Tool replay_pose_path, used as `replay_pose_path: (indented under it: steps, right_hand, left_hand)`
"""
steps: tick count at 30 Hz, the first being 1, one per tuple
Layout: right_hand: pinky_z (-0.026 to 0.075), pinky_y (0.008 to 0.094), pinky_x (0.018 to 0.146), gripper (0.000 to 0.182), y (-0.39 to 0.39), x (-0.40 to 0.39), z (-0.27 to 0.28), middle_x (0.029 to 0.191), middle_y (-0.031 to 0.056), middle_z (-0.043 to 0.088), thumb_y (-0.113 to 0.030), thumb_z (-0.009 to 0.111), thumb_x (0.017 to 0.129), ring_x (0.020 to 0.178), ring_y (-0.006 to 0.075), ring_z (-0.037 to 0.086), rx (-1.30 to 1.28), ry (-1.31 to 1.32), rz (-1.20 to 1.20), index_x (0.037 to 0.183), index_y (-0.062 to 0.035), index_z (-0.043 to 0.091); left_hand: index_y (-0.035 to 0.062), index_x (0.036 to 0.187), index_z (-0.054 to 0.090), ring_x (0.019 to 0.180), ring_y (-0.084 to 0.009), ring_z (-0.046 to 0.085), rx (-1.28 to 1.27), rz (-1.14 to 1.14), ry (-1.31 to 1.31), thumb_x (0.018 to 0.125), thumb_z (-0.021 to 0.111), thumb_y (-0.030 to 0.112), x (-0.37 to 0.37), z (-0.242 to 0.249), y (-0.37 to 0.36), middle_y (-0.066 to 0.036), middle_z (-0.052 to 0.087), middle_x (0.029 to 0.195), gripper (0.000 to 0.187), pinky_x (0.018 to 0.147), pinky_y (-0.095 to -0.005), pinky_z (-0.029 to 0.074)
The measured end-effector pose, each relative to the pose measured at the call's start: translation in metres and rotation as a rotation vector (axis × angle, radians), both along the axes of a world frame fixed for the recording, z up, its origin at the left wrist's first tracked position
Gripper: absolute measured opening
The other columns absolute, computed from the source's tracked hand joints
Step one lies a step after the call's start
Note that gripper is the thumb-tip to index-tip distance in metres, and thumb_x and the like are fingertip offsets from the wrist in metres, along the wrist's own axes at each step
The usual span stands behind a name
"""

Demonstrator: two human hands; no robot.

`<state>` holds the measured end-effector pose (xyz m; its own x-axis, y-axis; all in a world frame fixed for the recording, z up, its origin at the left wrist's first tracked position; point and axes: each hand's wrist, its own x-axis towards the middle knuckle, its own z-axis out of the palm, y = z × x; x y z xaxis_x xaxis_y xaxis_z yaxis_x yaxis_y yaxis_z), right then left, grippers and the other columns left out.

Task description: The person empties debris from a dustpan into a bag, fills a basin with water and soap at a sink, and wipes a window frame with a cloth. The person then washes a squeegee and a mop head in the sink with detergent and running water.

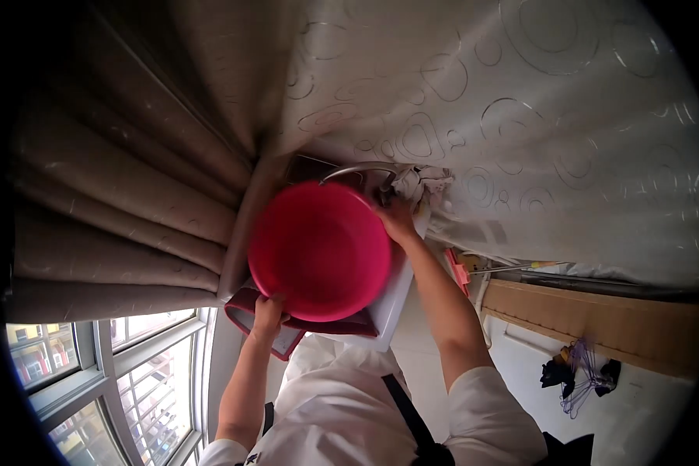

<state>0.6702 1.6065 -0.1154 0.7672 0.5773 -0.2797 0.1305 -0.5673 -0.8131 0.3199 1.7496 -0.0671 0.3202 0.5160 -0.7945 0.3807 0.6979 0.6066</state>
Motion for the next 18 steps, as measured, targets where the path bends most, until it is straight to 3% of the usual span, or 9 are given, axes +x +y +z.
replay_pose_path:
  steps: [2, 3, 6, 7, 10, 11, 14, 18]
  right_hand:
    - [0.039, 0.0421, 0.103, 0.068, 0.022, -0.002, -0.009, 0.132, 0.0244, 0.054, -0.048, 0.062, 0.087, 0.124, 0.0372, 0.051, -0.053, -0.084, -0.038, 0.137, -0.0052, 0.048]
    - [0.033, 0.0425, 0.108, 0.077, 0.021, -0.002, -0.013, 0.14, 0.0259, 0.046, -0.053, 0.058, 0.088, 0.132, 0.0396, 0.042, 0.01, -0.108, 0.0, 0.141, -0.001, 0.041]
    - [0.032, 0.0423, 0.109, 0.083, 0.011, -0.005, -0.015, 0.139, 0.0266, 0.046, -0.054, 0.056, 0.089, 0.133, 0.039, 0.042, 0.162, -0.048, 0.09, 0.144, 0.0026, 0.033]
    - [0.033, 0.0437, 0.109, 0.086, 0.012, -0.009, -0.009, 0.14, 0.028, 0.044, -0.054, 0.057, 0.089, 0.133, 0.0394, 0.041, 0.108, -0.165, 0.172, 0.146, 0.0028, 0.028]
    - [0.032, 0.044, 0.109, 0.088, 0.022, -0.008, -0.007, 0.142, 0.0289, 0.04, -0.051, 0.062, 0.087, 0.133, 0.0405, 0.039, -0.013, -0.146, 0.307, 0.147, 0.0031, 0.026]
    - [0.031, 0.0441, 0.112, 0.091, 0.021, -0.002, -0.002, 0.146, 0.0294, 0.035, -0.054, 0.061, 0.086, 0.136, 0.0421, 0.034, -0.001, -0.077, 0.362, 0.148, 0.002, 0.025]
    - [0.029, 0.0442, 0.113, 0.094, 0.025, 0.008, -0.005, 0.149, 0.0284, 0.03, -0.06, 0.059, 0.085, 0.139, 0.0427, 0.029, -0.064, -0.235, 0.459, 0.148, 0.0013, 0.025]
    - [0.024, 0.0487, 0.115, 0.099, 0.027, -0.007, -0.01, 0.152, 0.0258, 0.027, -0.066, 0.056, 0.083, 0.143, 0.0399, 0.022, -0.277, -0.343, 0.432, 0.149, 0.0007, 0.023]
  left_hand:
    - [-0.0011, 0.105, 0.061, 0.068, -0.015, 0.062, -0.012, 0.061, -0.006, 0.083, 0.059, 0.015, 0.001, -0.001, -0.005, -0.005, 0.064, 0.087, 0.027, 0.05, -0.0267, 0.051]
    - [-0.0012, 0.105, 0.061, 0.068, -0.015, 0.062, -0.012, 0.087, -0.012, 0.083, 0.059, 0.014, 0.004, -0.001, -0.008, -0.005, 0.064, 0.088, 0.026, 0.049, -0.0265, 0.051]
    - [-0.0021, 0.106, 0.061, 0.068, -0.0165, 0.063, -0.006, 0.116, -0.007, 0.084, 0.058, 0.014, 0.015, -0.002, -0.014, -0.007, 0.065, 0.09, 0.027, 0.048, -0.027, 0.051]
    - [-0.0023, 0.106, 0.06, 0.068, -0.0169, 0.064, 0.004, 0.128, 0.0, 0.084, 0.057, 0.014, 0.018, -0.002, -0.015, -0.007, 0.066, 0.091, 0.027, 0.048, -0.027, 0.052]
    - [-0.0019, 0.108, 0.059, 0.069, -0.0179, 0.066, 0.043, 0.124, 0.056, 0.084, 0.054, 0.011, 0.02, 0.001, -0.01, -0.008, 0.067, 0.093, 0.028, 0.045, -0.0257, 0.05]
    - [-0.002, 0.109, 0.059, 0.069, -0.018, 0.066, 0.048, 0.121, 0.057, 0.084, 0.055, 0.012, 0.02, -0.001, -0.008, -0.008, 0.067, 0.093, 0.028, 0.045, -0.0258, 0.05]
    - [-0.0022, 0.109, 0.059, 0.071, -0.018, 0.066, 0.102, 0.109, 0.043, 0.085, 0.056, 0.013, 0.023, 0.013, -0.006, -0.009, 0.067, 0.094, 0.029, 0.046, -0.0265, 0.051]
    - [-0.0025, 0.111, 0.059, 0.072, -0.0187, 0.067, 0.191, 0.054, 0.112, 0.085, 0.057, 0.013, 0.02, 0.019, -0.005, -0.01, 0.068, 0.095, 0.03, 0.047, -0.0275, 0.053]
